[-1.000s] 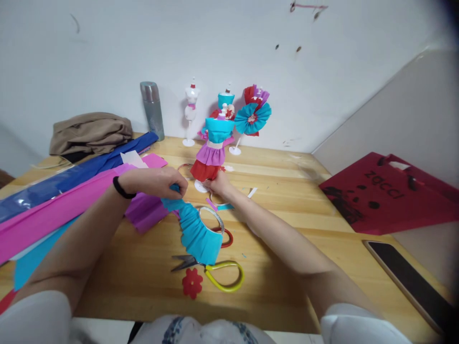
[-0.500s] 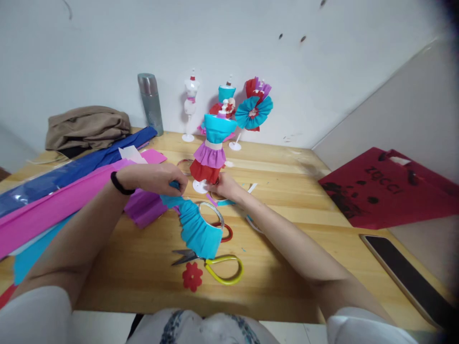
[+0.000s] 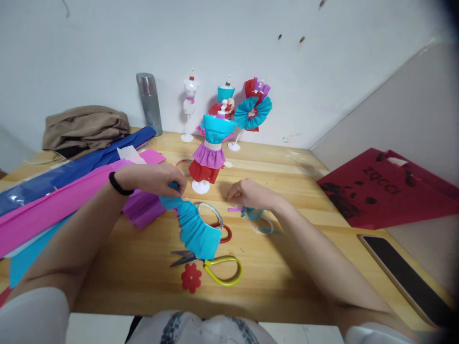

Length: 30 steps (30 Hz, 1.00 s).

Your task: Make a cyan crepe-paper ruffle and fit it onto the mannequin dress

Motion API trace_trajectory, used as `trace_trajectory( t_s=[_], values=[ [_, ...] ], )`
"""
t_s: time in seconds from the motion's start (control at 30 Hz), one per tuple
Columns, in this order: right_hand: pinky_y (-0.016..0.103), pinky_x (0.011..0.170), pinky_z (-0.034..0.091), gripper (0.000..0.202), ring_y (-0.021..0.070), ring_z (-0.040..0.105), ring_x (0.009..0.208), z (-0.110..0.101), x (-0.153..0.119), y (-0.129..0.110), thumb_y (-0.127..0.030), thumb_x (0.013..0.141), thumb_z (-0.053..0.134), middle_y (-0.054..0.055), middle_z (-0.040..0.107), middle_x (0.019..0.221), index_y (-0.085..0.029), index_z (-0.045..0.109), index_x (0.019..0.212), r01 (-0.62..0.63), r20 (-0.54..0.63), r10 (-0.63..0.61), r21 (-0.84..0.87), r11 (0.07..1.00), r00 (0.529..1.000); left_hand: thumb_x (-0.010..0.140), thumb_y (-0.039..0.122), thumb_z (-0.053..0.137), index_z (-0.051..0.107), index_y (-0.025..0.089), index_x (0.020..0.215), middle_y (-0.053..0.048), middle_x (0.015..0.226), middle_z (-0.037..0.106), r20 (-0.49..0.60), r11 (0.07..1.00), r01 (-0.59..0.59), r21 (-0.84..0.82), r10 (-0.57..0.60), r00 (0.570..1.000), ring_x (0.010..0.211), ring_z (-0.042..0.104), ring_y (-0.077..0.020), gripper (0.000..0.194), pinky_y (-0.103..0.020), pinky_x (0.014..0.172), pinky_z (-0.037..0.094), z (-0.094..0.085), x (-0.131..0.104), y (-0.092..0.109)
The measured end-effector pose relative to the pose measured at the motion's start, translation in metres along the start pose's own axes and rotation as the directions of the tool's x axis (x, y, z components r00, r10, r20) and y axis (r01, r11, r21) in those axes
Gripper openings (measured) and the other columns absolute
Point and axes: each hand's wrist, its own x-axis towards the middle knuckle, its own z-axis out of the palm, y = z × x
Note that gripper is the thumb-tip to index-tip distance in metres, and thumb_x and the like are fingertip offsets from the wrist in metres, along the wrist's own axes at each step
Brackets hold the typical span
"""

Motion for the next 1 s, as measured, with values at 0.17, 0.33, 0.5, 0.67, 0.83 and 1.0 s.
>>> trace_trajectory(
  t_s=[0.17,0.33,0.5,0.67,0.83,1.0],
  values=[
    [0.024,0.056,0.042,0.033,0.013,0.058,0.062,0.006,0.0,-0.028,-0.039,0.092,0.05,0.003,0.066,0.07,-0.012,0.069,0.087,0.084,0.011,-0.09,0.241,0.967,0.996,0.083,0.015,0.053,0.067,0.015,0.077,-0.001,0.072,0.067,-0.049,0.999,-0.033,-0.029,0.031,0.998,0.065,0.059,-0.011,0.015,-0.018,0.061,0.042,-0.004,-0.002,0.007],
    [0.026,0.057,0.041,0.033,0.0143,0.058,0.062,0.027,-0.009,-0.071,-0.049,0.083,0.063,0.001,0.063,0.07,-0.016,0.06,0.087,0.108,-0.003,-0.125,0.531,0.84,0.992,0.082,0.014,0.056,0.067,0.016,0.078,0.001,0.072,0.068,-0.098,0.997,-0.073,-0.025,0.07,0.993,0.066,0.059,-0.0093,0.012,-0.016,0.063,0.041,-0.009,-0.004,0.01],
    [0.024,0.057,0.038,0.043,0.0117,0.051,0.062,0.054,-0.014,-0.087,-0.011,0.07,0.067,-0.005,0.054,0.072,-0.017,0.05,0.109,0.04,-0.019,-0.036,0.57,0.821,0.999,0.081,0.012,0.055,0.067,0.016,0.077,0.003,0.07,0.067,-0.1,0.998,-0.057,-0.017,0.055,0.993,0.064,0.058,-0.0076,0.013,-0.015,0.063,0.04,-0.01,-0.005,0.01],
    [0.024,0.056,0.036,0.041,0.011,0.046,0.06,0.043,-0.025,-0.078,-0.012,0.074,0.061,-0.006,0.049,0.07,-0.017,0.056,0.115,0.069,-0.012,-0.084,0.682,0.728,0.996,0.082,0.015,0.056,0.067,0.017,0.078,0.004,0.071,0.068,-0.122,0.999,-0.03,-0.034,0.026,0.992,0.066,0.059,-0.008,0.012,-0.015,0.065,0.04,-0.013,-0.007,0.011],
    [0.027,0.062,0.041,0.02,0.0146,0.055,0.067,-0.001,-0.042,-0.071,-0.032,0.089,0.057,0.002,0.063,0.075,-0.016,0.066,0.094,0.153,-0.141,-0.094,0.505,0.85,0.986,0.083,0.024,0.061,0.071,0.015,0.084,-0.001,0.081,0.072,-0.212,0.981,-0.042,-0.191,0.0,0.977,0.074,0.063,-0.0113,0.013,-0.018,0.069,0.045,-0.009,0.002,0.011],
    [0.033,0.073,0.044,0.026,0.0253,0.068,0.084,-0.026,-0.037,-0.07,-0.02,0.091,0.056,0.011,0.076,0.096,-0.016,0.068,0.114,-0.035,-0.308,0.033,-0.004,0.999,0.951,0.077,0.03,0.066,0.07,0.012,0.081,-0.003,0.076,0.069,-0.351,0.872,-0.054,-0.486,-0.138,0.926,0.067,0.061,-0.0126,0.019,-0.021,0.061,0.047,0.014,0.023,0.009]
  ],
)
